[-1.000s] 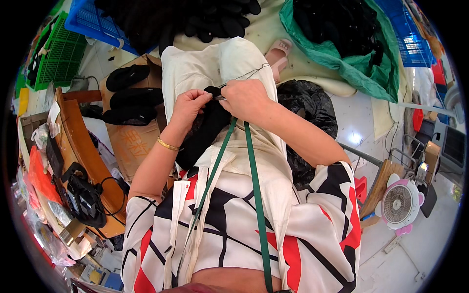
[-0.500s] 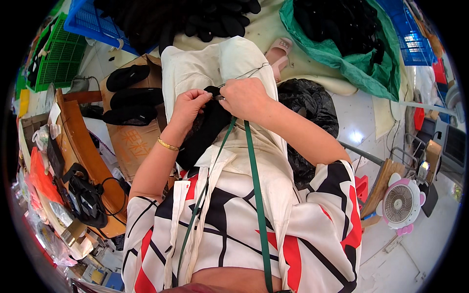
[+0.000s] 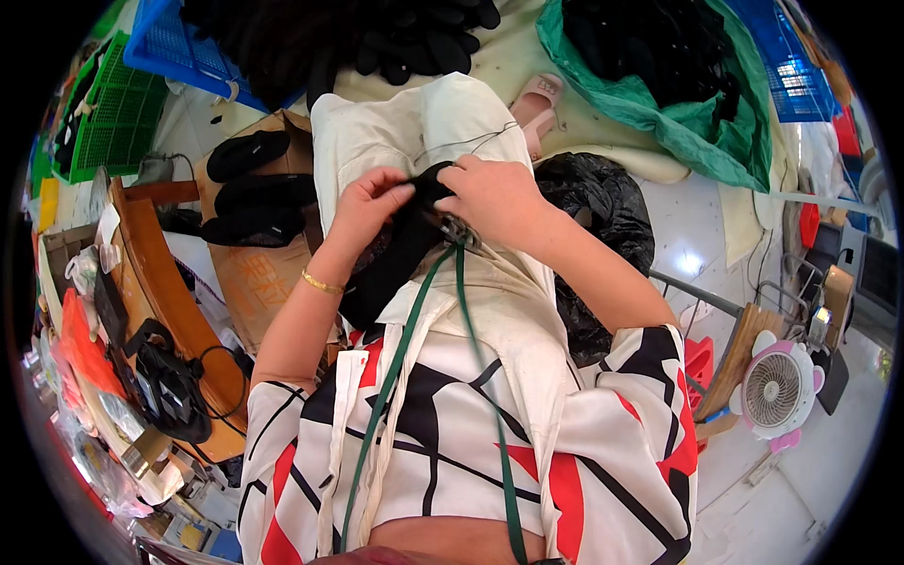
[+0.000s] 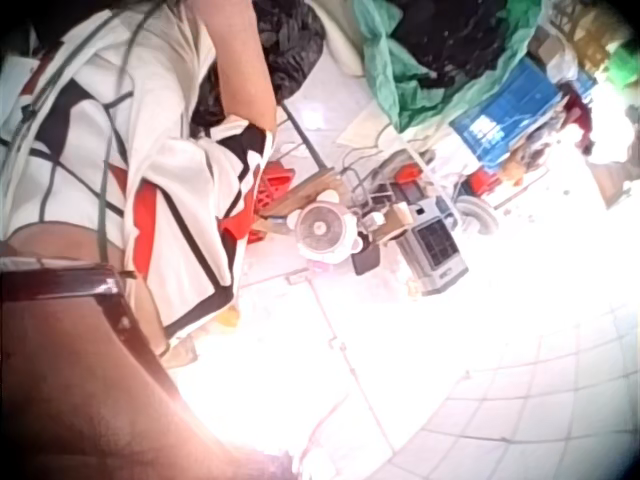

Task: The person sits on the floor in a workshop and sews black slippers by hand using a needle and thread. They pick up slippers from a nearby cardboard box, stitch the soles, and place the finished items into a green bag.

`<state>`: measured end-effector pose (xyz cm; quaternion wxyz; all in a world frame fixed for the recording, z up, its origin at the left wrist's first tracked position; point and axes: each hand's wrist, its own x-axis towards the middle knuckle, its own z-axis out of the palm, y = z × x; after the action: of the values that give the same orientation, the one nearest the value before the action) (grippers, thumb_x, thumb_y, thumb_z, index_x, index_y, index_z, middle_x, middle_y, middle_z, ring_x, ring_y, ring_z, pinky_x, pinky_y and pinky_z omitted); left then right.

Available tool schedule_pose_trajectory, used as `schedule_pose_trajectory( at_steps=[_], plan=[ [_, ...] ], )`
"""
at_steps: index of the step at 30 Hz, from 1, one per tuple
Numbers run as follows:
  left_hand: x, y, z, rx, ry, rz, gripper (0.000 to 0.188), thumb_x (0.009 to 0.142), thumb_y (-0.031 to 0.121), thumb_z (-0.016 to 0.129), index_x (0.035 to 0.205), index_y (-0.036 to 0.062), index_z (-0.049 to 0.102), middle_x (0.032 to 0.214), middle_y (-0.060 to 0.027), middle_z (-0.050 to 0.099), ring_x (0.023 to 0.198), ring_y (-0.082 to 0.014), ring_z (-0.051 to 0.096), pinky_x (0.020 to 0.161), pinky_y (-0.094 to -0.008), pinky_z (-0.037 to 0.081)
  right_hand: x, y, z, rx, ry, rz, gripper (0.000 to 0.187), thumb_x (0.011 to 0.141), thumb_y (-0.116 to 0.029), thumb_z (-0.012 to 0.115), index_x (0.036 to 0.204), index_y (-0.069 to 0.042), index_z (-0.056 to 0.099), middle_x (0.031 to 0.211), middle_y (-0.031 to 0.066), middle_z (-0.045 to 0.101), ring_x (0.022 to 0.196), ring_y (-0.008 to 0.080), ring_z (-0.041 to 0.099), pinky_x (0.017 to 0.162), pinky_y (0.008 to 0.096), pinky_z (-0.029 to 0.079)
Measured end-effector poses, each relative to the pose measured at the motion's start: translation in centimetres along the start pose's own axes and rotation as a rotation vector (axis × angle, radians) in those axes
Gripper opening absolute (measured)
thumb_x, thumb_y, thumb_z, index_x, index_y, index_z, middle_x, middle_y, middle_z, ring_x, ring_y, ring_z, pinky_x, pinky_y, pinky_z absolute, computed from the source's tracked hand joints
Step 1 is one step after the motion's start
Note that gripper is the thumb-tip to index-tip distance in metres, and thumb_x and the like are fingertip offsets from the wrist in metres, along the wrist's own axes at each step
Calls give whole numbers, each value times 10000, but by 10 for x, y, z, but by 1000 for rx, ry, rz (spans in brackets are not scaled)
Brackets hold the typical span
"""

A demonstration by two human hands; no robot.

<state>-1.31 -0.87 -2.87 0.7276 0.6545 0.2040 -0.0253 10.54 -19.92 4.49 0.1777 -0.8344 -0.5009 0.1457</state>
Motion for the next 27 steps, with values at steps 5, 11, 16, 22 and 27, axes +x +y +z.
schedule_pose_trajectory(
  at_steps=[5,11,16,22,27],
  plan=[
    [-23,16,3,369,-204,57,177,858,102,689,1006,6,667,844,-20,660,772,-103,593,729,-251,492,-15,33,26,75,31,-94,138,859,-162,634,967,-78,623,850,108,585,790,320,618,670,406,502],
    [-37,13,10,321,-58,-160,212,880,172,704,956,-15,641,750,-3,607,676,-82,520,635,-247,447,-28,50,30,27,104,2,140,881,-143,620,995,-63,607,836,101,618,755,276,626,667,361,508],
    [-35,0,4,250,-171,-142,291,851,154,722,1053,-14,597,727,1,559,657,-85,485,614,-248,427,-33,65,3,970,64,504,173,977,-135,537,1138,-80,573,810,-14,579,752,52,567,683,214,480],
    [-53,39,15,481,-141,142,293,856,23,676,1133,22,580,771,33,490,712,-54,476,640,-207,412,-29,63,24,1206,135,355,308,968,-312,595,1058,-18,619,840,-9,588,746,77,564,701,238,492],
    [-58,29,12,211,-39,133,186,886,95,643,1036,-12,625,827,15,592,781,-80,522,682,-261,438,-22,26,30,1052,158,288,460,937,-421,626,1018,31,666,832,20,648,760,97,564,693,265,480]
  ],
)
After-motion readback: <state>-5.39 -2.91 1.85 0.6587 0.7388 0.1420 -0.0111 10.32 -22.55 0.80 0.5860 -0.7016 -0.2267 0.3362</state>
